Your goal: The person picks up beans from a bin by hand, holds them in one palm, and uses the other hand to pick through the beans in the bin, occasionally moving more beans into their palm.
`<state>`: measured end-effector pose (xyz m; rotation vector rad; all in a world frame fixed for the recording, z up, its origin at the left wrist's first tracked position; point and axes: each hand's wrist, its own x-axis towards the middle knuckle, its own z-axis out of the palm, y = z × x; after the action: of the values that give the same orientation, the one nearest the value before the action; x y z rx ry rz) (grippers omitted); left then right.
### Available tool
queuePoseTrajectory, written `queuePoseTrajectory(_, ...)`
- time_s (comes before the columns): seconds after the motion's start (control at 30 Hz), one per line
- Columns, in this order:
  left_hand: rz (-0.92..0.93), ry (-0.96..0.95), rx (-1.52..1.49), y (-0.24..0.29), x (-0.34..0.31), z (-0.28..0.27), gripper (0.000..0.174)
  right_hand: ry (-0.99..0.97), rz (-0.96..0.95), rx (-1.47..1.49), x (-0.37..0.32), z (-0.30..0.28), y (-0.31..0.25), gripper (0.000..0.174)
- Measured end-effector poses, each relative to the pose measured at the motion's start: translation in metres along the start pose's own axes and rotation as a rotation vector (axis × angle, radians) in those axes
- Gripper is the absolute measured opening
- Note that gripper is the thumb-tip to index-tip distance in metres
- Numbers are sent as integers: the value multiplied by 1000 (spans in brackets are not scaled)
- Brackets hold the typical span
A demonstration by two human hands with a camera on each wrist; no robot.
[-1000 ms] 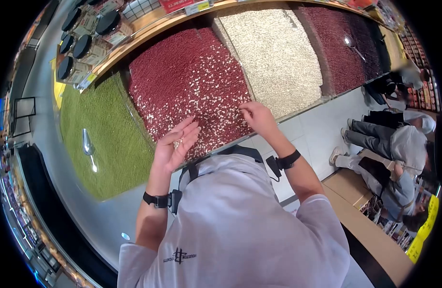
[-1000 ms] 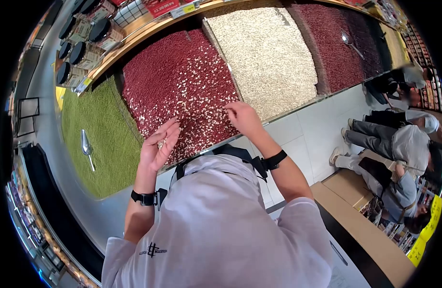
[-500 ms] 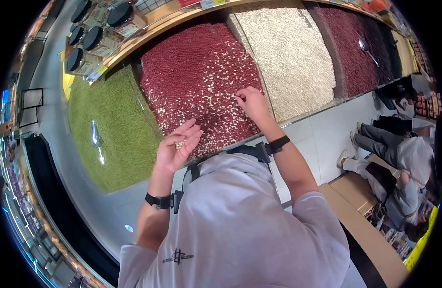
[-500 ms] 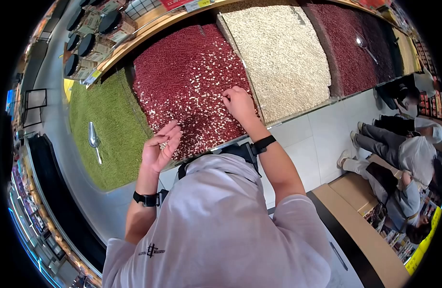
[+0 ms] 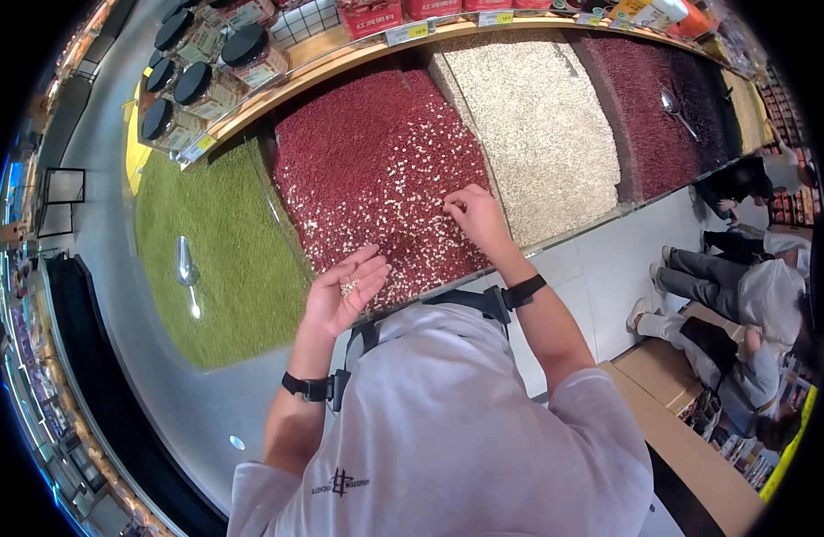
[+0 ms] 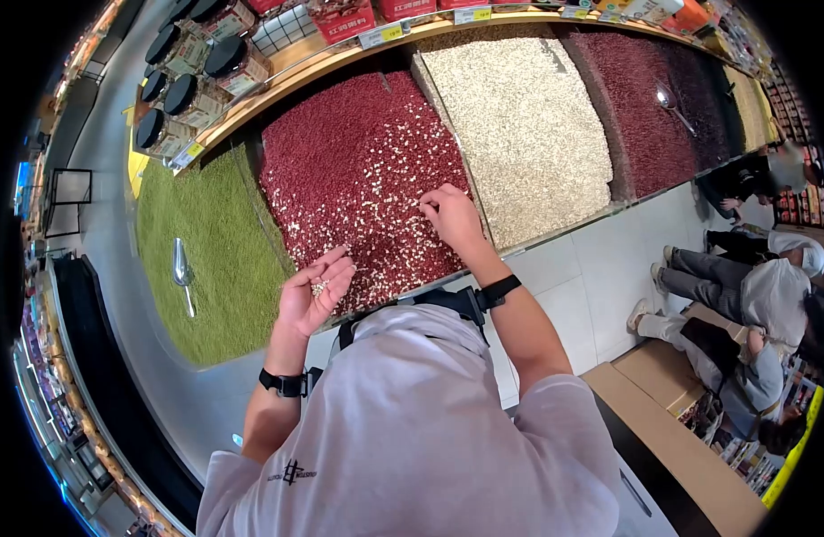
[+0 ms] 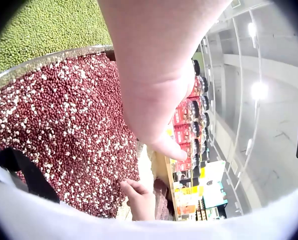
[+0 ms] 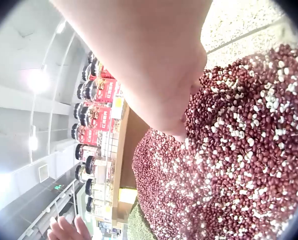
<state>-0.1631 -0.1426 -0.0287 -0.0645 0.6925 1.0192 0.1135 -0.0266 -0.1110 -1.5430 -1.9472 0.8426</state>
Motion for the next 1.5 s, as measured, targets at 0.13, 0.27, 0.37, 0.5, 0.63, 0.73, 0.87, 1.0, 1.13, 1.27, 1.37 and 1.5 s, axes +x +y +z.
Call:
queuePoseTrajectory(0.13, -58, -54, -17, -10, 15, 6, 47, 48, -26, 138, -10, -25, -18, 13)
queuePoseTrajectory(0.27, -126, 44, 23, -22, 34, 29, 43, 18, -315, 173, -31, -46, -64, 13)
queuePoseTrajectory(0.37, -182, -9, 44, -33, 47, 38, 40, -146, -517, 65, -49, -52, -97, 19)
queuePoseTrajectory(0.5, -203, -47, 60, -38, 55, 40, 41, -127, -542, 176, -47, -53, -94, 17)
queuePoseTrajectory(0.63, -186, 145, 109, -36, 50, 41, 41, 66, -213, 108, -24, -51, -40, 12)
queuePoseTrajectory(0.73, -220, 56, 42, -28, 48, 8, 42, 20, -133, 34, -9, -36, -5, 12)
queuePoseTrajectory(0.87, -128, 141, 83, -22, 34, -2, 43, -58, -135, -72, 3, -12, 7, 17)
queuePoseTrajectory(1.0, -51, 235, 78, -15, 22, 2, 44, -93, -35, -95, 10, 2, -1, 22)
queuePoseTrajectory(1.13, -28, 204, 43, -10, 18, -11, 44, -56, -9, -162, 12, 14, 2, 30)
queuePoseTrajectory(1.27, -30, 212, 30, -7, 15, -15, 44, -35, 35, -170, 11, 22, 3, 28)
queuePoseTrajectory(1.37, -42, 215, 30, -7, 15, -16, 43, -11, 1, -134, 10, 31, 9, 21)
queuePoseTrajectory(1.5, -39, 220, 56, -5, 16, -14, 43, -35, 80, -55, 8, 33, 10, 16)
